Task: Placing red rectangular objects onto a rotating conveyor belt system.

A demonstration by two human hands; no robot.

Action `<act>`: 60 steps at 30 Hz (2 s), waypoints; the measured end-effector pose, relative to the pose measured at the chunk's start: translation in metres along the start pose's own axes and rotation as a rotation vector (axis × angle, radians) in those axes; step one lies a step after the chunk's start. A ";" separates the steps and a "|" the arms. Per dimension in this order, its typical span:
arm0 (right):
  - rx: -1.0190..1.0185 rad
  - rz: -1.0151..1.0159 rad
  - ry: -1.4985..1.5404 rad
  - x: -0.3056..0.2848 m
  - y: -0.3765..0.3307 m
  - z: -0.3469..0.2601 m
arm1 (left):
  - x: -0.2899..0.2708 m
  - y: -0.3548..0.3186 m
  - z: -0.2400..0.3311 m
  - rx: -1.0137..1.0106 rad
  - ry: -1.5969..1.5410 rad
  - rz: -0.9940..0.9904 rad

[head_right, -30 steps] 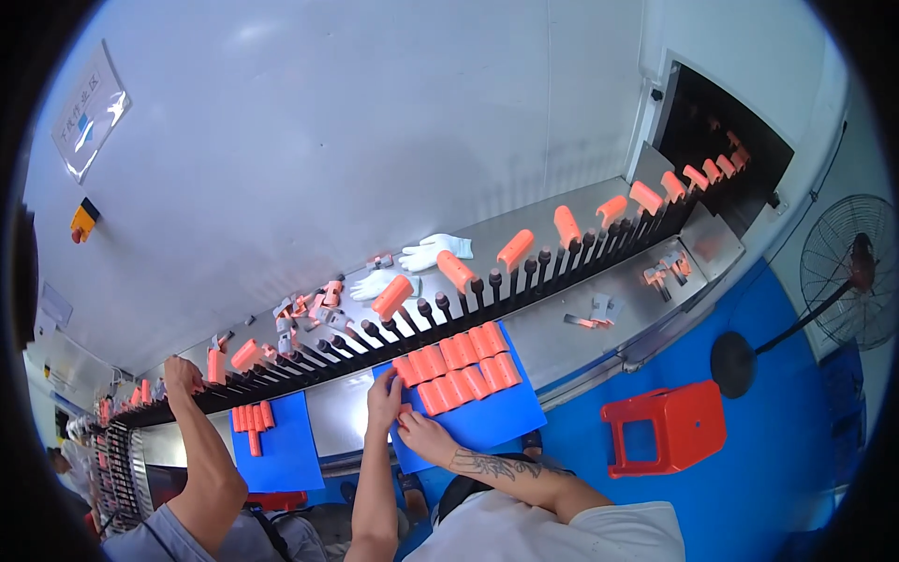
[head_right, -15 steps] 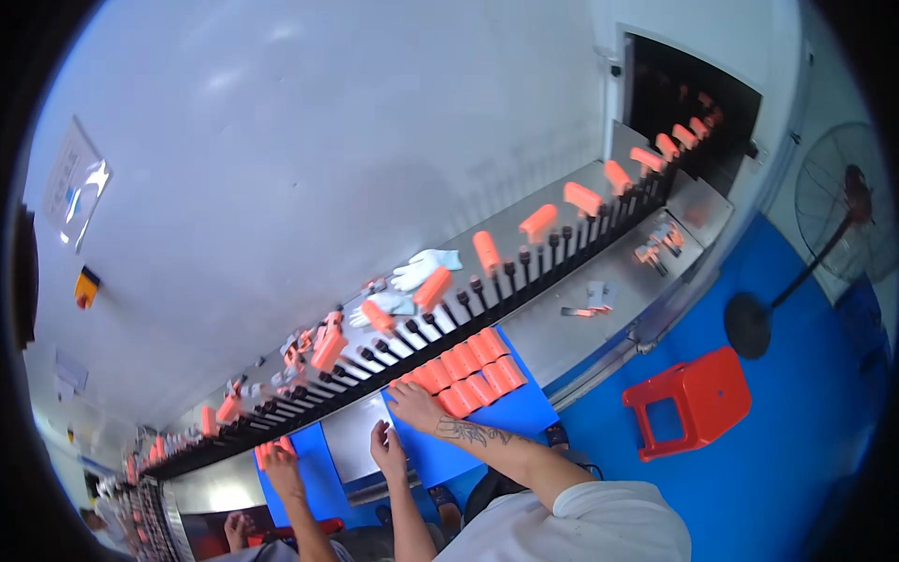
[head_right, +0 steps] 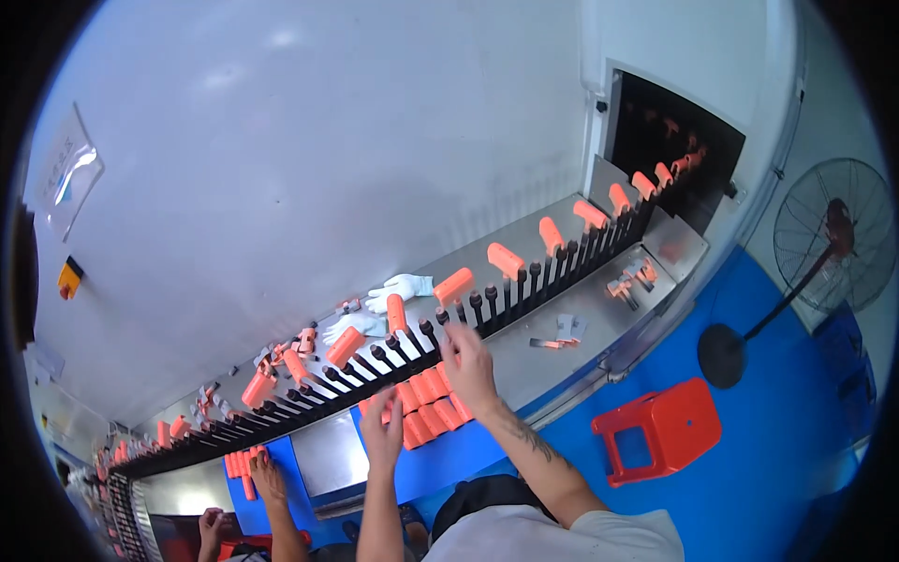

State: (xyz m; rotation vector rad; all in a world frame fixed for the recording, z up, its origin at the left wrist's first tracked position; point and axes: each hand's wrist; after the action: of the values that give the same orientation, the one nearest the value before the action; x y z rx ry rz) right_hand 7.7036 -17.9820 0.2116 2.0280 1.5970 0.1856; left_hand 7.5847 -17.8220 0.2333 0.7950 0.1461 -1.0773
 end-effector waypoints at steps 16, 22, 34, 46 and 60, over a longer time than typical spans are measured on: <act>-0.380 -0.492 -0.577 -0.016 0.158 0.003 | 0.057 0.178 0.070 -0.109 0.837 -0.252; 0.167 -0.692 0.049 -0.056 0.202 0.028 | 0.016 0.163 0.052 -0.503 -0.232 0.271; -0.353 -0.602 -0.114 -0.127 -0.068 0.119 | 0.120 -0.078 0.038 -0.251 0.397 -0.309; -0.651 -0.572 -0.426 -0.169 -0.038 0.170 | 0.250 -0.084 0.045 -0.492 -0.079 0.246; -0.358 -0.506 -0.353 -0.288 0.059 0.240 | 0.346 -0.068 0.075 -0.459 -0.128 0.368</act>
State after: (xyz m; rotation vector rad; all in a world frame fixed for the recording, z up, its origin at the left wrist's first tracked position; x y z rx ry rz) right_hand 7.7745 -18.3384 0.1026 1.2616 1.6474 -0.0709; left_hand 7.6791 -18.1390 0.0887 0.3196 0.1263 -0.7027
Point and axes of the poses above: each hand's wrist, its own y-axis towards the middle knuckle, its own x-axis out of the palm, z = x × y, and after that the axes turned 15 degrees about -y, right-handed
